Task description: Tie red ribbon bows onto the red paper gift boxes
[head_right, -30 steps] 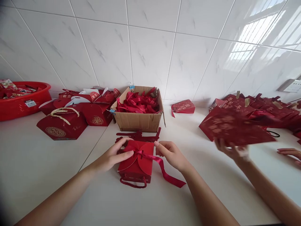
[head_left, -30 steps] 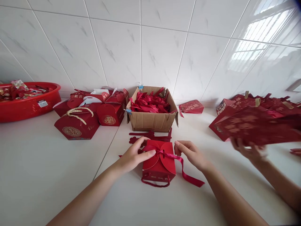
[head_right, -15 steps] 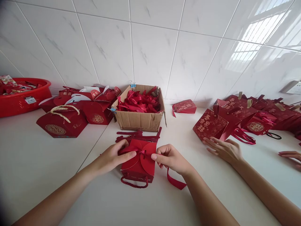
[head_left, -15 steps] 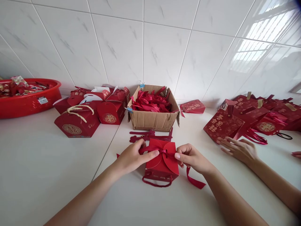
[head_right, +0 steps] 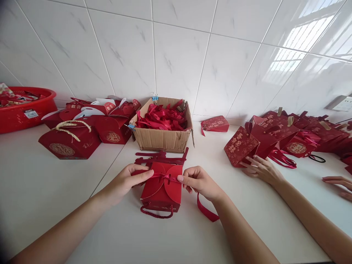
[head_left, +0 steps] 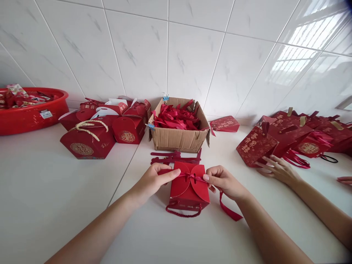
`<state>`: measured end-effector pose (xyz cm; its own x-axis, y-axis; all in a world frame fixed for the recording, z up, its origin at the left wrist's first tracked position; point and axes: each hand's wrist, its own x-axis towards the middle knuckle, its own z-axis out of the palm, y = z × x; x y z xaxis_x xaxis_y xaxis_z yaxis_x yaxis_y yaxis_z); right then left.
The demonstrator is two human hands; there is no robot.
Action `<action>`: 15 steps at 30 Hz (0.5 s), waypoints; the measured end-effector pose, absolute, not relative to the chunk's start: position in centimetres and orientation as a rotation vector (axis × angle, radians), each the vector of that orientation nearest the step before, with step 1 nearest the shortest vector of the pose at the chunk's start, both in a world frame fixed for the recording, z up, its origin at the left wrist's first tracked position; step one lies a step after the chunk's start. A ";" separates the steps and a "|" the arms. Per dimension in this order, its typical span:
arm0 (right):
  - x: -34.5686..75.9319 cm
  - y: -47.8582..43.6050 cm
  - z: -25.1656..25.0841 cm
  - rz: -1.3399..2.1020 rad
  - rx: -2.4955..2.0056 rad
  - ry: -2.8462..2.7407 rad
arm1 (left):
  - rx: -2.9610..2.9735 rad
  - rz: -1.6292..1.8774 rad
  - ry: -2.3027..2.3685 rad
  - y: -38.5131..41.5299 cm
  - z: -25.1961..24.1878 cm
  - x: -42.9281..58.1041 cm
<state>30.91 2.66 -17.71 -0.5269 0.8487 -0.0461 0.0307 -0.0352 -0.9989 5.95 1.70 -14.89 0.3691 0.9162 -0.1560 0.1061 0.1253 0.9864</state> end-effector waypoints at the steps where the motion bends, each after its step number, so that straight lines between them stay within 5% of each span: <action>1: 31.0 2.7 -17.7 1.629 -0.950 -1.611 | 1.307 0.772 1.036 1.8 -14.9 5.9; 15: 32.4 3.3 -17.4 1.512 -1.079 -1.691 | 1.268 0.760 0.974 2.0 -15.0 5.8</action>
